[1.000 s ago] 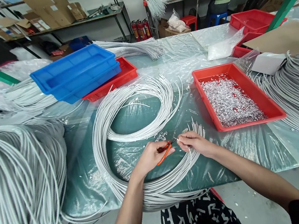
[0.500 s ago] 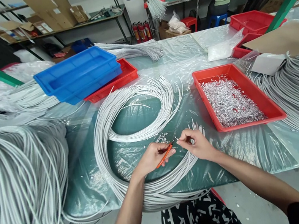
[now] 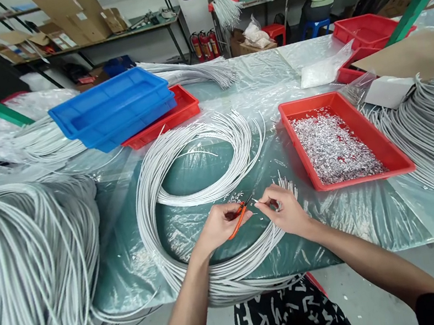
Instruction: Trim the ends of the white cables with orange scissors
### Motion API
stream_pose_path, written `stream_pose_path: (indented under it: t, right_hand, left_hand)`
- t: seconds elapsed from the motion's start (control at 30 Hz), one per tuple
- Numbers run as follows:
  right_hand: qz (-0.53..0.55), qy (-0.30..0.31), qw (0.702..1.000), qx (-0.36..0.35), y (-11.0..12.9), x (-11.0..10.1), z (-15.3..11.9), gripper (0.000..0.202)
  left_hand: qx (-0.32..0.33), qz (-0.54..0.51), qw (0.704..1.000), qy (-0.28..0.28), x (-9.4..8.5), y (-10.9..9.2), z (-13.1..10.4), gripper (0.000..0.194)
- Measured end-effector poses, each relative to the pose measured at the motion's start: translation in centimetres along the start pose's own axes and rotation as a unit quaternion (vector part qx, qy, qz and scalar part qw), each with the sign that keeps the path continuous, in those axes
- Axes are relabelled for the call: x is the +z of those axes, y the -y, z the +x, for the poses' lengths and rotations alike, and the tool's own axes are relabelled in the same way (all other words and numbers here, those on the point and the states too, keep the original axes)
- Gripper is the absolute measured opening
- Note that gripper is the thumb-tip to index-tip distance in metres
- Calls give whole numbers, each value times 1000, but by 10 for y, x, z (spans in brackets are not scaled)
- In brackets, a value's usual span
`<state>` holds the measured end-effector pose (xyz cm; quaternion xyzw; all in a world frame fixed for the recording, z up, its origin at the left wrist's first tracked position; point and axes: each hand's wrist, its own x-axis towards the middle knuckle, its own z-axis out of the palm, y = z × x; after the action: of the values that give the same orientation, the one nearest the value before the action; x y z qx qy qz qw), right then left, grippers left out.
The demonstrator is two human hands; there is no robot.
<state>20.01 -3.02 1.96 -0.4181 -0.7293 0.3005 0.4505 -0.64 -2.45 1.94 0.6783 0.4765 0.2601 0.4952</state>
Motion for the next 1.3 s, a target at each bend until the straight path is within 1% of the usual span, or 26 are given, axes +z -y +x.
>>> stream_pose_path:
  t: [0.13, 0.2, 0.27, 0.33, 0.4, 0.53, 0.63, 0.73, 0.83, 0.93, 1.03, 1.17, 1.3]
  right_hand:
    - [-33, 11, 997, -73, -2, 3, -2, 28]
    - [-61, 25, 992, -111, -3, 4, -3, 25]
    - [-94, 39, 985, -138, -5, 5, -4, 25]
    - [-123, 46, 978, -160, -6, 6, -5, 26]
    - [-141, 49, 973, -175, -8, 7, -6, 27]
    - [-138, 59, 970, -194, -9, 8, -7, 28]
    - [-76, 53, 981, -170, -7, 8, -6, 26]
    - [21, 49, 992, -112, -3, 7, -5, 24]
    - [103, 65, 990, -67, 1, 5, -4, 23]
    - [153, 79, 984, -43, 1, 5, -3, 24]
    - [169, 84, 982, -28, 0, 6, -3, 24]
    - [128, 74, 989, -26, -2, 5, -3, 25]
    - [109, 99, 989, -29, -2, 4, -2, 27]
  left_hand:
    - [8, -61, 997, -49, 2, -2, 1, 27]
    - [5, -90, 993, -74, 3, -3, 0, 26]
    - [4, -106, 990, -87, 5, -4, 0, 27]
    - [8, -115, 990, -85, 5, -5, -1, 25]
    - [11, -119, 990, -72, 6, -6, -1, 21]
    - [5, -139, 989, -45, 6, -11, -1, 19]
    - [2, -167, 986, -20, 5, -15, -2, 20]
    - [7, -195, 981, 4, 3, -18, -4, 21]
    - [3, -222, 975, 15, 2, -18, -5, 24]
    - [-5, -254, 967, 24, 4, -16, -5, 29]
    - [-12, -270, 962, 21, 6, -16, -5, 33]
    - [-12, -228, 974, -5, 7, -17, -3, 32]
    - [5, -197, 980, -21, 7, -18, -4, 31]
